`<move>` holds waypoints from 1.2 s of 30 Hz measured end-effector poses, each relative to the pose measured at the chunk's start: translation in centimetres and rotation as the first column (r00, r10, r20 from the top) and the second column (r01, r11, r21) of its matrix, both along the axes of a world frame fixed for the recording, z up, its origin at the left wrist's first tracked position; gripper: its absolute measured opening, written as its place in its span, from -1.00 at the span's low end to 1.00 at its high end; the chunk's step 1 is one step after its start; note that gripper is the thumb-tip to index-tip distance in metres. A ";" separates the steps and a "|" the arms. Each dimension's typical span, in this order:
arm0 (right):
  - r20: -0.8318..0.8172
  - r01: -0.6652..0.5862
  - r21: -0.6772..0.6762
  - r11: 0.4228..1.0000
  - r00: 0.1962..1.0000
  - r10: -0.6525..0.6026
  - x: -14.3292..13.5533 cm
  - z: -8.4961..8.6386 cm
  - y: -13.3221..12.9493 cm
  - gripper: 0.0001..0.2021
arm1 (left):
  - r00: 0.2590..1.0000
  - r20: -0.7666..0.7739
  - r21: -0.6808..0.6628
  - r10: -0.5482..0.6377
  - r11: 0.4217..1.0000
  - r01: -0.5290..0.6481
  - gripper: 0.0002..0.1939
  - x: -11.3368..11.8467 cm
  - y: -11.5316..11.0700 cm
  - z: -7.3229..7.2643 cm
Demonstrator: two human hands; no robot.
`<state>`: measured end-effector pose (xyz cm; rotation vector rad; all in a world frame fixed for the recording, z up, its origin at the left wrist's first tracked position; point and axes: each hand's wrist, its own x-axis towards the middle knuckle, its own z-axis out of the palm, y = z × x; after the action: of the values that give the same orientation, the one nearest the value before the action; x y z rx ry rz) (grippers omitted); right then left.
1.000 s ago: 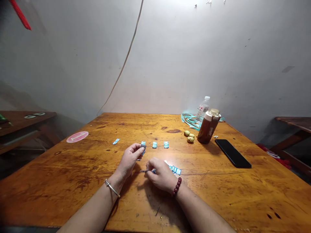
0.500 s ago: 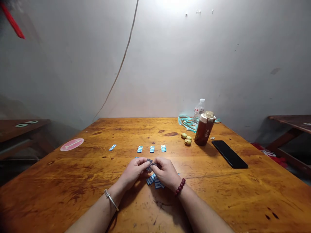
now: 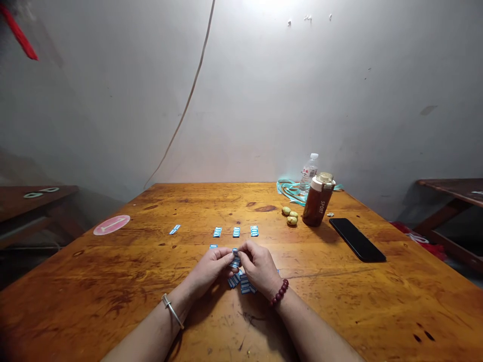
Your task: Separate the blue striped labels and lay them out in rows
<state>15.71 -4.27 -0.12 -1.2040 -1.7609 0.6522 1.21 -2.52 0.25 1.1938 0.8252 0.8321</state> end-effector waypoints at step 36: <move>-0.389 -0.066 -0.321 0.945 0.919 -0.068 -0.4 -0.7 0.7 -0.79 | 0.992 -0.104 0.104 0.076 0.992 -0.065 -0.77 0.2 0.3 -0.3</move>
<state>15.35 -3.59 -0.80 -1.1875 -1.3416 1.1404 1.38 -2.19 -0.03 1.3141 0.9265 0.8813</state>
